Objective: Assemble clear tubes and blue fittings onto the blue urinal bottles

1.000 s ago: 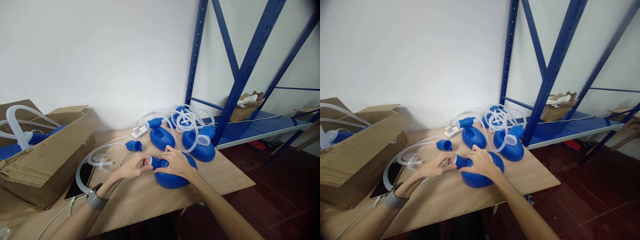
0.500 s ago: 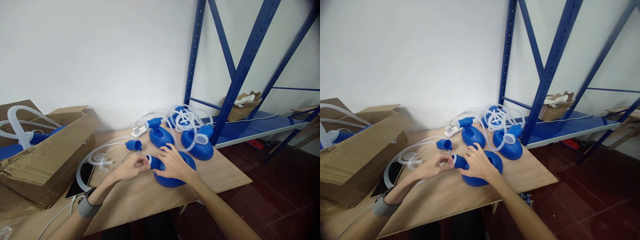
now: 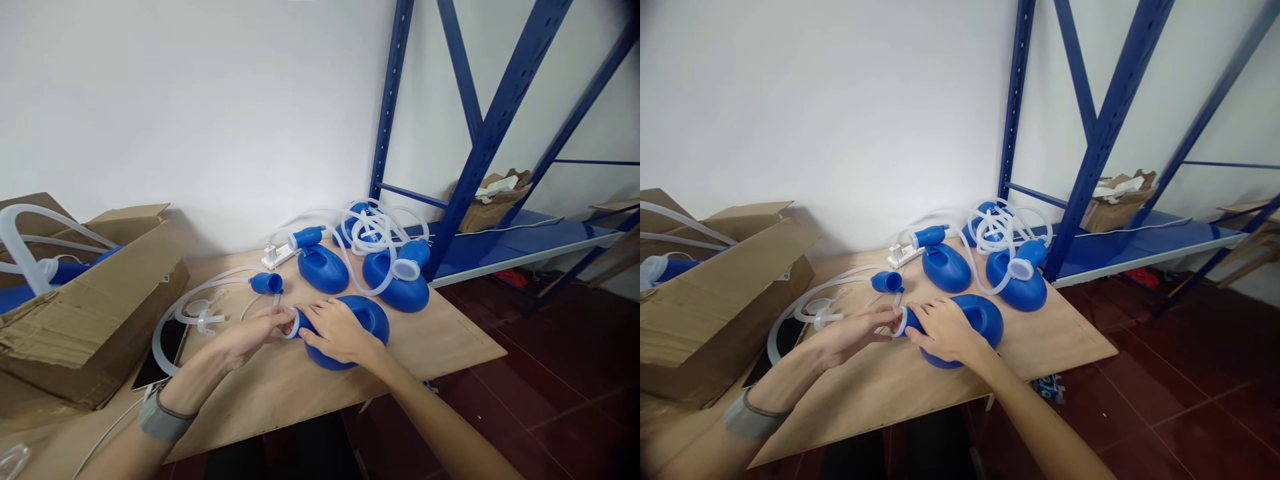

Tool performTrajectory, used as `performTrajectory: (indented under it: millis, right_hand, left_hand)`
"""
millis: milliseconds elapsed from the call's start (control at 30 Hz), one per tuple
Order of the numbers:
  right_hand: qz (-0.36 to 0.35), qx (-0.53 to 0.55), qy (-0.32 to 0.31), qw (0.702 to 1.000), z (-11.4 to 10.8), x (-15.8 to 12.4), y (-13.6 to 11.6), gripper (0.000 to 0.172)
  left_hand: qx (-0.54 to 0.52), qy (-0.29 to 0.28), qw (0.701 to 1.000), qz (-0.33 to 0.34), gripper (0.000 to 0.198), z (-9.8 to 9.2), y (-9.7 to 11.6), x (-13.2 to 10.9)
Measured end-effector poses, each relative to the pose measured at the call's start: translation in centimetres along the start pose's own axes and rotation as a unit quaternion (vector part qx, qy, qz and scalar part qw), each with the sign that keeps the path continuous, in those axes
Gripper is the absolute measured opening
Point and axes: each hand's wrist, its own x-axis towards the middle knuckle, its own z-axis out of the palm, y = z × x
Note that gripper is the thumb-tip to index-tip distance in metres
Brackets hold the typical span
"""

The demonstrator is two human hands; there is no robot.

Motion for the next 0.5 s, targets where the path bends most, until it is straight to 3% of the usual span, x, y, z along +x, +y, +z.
performTrajectory:
  millis: [500]
  right_hand:
    - [0.022, 0.011, -0.007, 1.0, -0.8, 0.1, -0.6, 0.034]
  left_hand:
    - [-0.026, 0.012, 0.999, 0.035, 0.03, 1.3, -0.2, 0.2]
